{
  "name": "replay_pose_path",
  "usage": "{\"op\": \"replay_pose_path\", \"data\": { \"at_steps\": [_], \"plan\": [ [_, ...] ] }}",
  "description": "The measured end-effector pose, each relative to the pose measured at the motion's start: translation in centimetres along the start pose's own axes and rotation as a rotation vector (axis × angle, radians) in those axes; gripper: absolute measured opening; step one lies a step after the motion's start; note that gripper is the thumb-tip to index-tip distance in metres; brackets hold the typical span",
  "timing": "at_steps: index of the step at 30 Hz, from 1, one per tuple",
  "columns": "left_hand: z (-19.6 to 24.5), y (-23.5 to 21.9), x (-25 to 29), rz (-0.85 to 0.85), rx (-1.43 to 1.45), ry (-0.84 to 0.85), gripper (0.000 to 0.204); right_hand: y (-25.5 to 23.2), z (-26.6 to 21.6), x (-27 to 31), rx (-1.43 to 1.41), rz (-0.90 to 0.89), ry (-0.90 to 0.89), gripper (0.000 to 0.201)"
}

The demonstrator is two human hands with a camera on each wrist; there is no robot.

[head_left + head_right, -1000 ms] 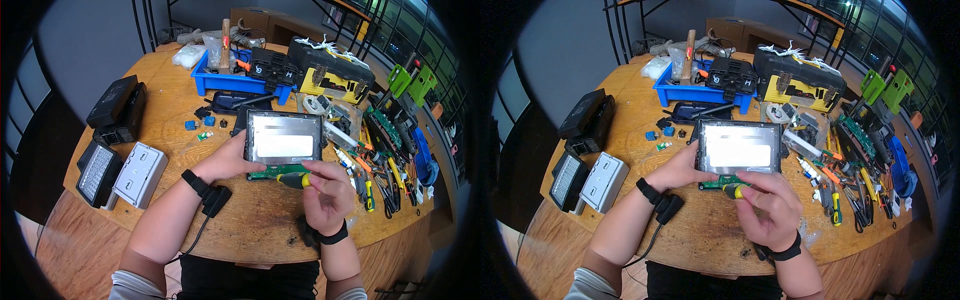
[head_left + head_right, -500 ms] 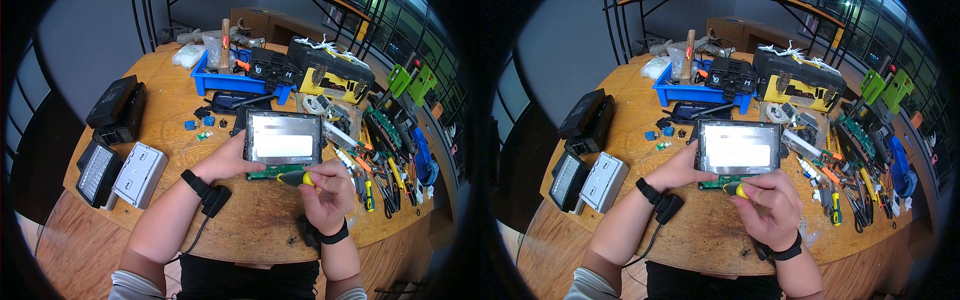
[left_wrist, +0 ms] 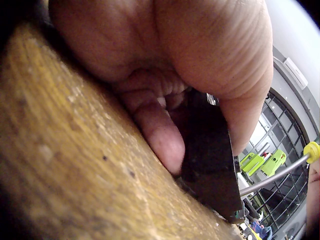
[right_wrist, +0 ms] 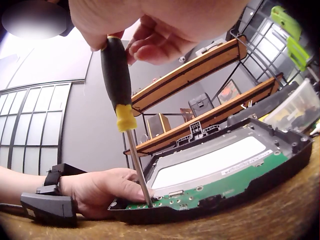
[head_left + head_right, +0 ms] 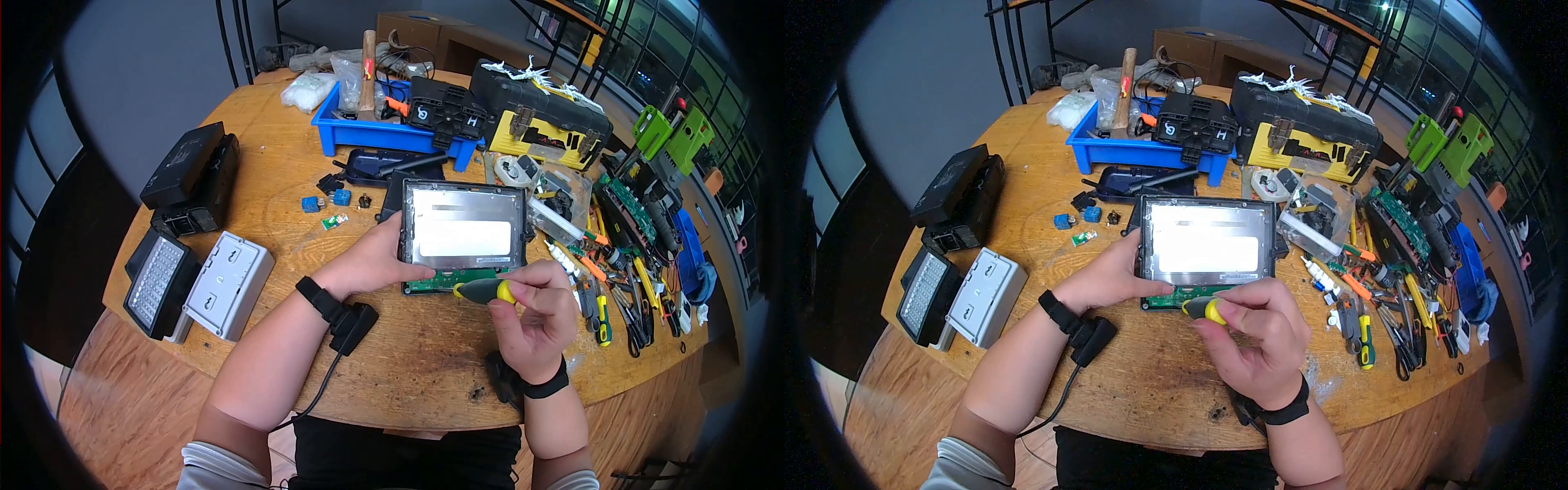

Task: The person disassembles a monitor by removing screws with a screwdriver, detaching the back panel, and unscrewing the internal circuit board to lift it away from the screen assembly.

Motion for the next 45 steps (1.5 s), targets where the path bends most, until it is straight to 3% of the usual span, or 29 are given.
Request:
{"op": "replay_pose_path", "data": {
  "at_steps": [20, 35, 45],
  "plan": [
    [0.4, 0.0, 0.1, -0.003, -0.004, 0.0, 0.087, 0.0, -0.6, -0.5, 0.072, 0.017, -0.066, 0.033],
    [0.3, 0.0, 0.1, 0.001, -0.001, -0.032, 0.088, -0.1, 0.7, 0.3, -0.022, 0.036, 0.077, 0.042],
    [0.0, 0.0, 0.0, -0.004, 0.013, -0.012, 0.087, -0.1, -0.2, -0.4, 0.068, 0.022, -0.035, 0.034]
  ]
}}
Point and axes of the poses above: each hand's wrist, its own x-axis away from the middle knuckle, its own y-axis out of the palm, z = x × y, the point moved 10 cm from there along -x, towards the middle knuckle, and after that the axes turned 7 degrees about x, right-handed, at the moved point
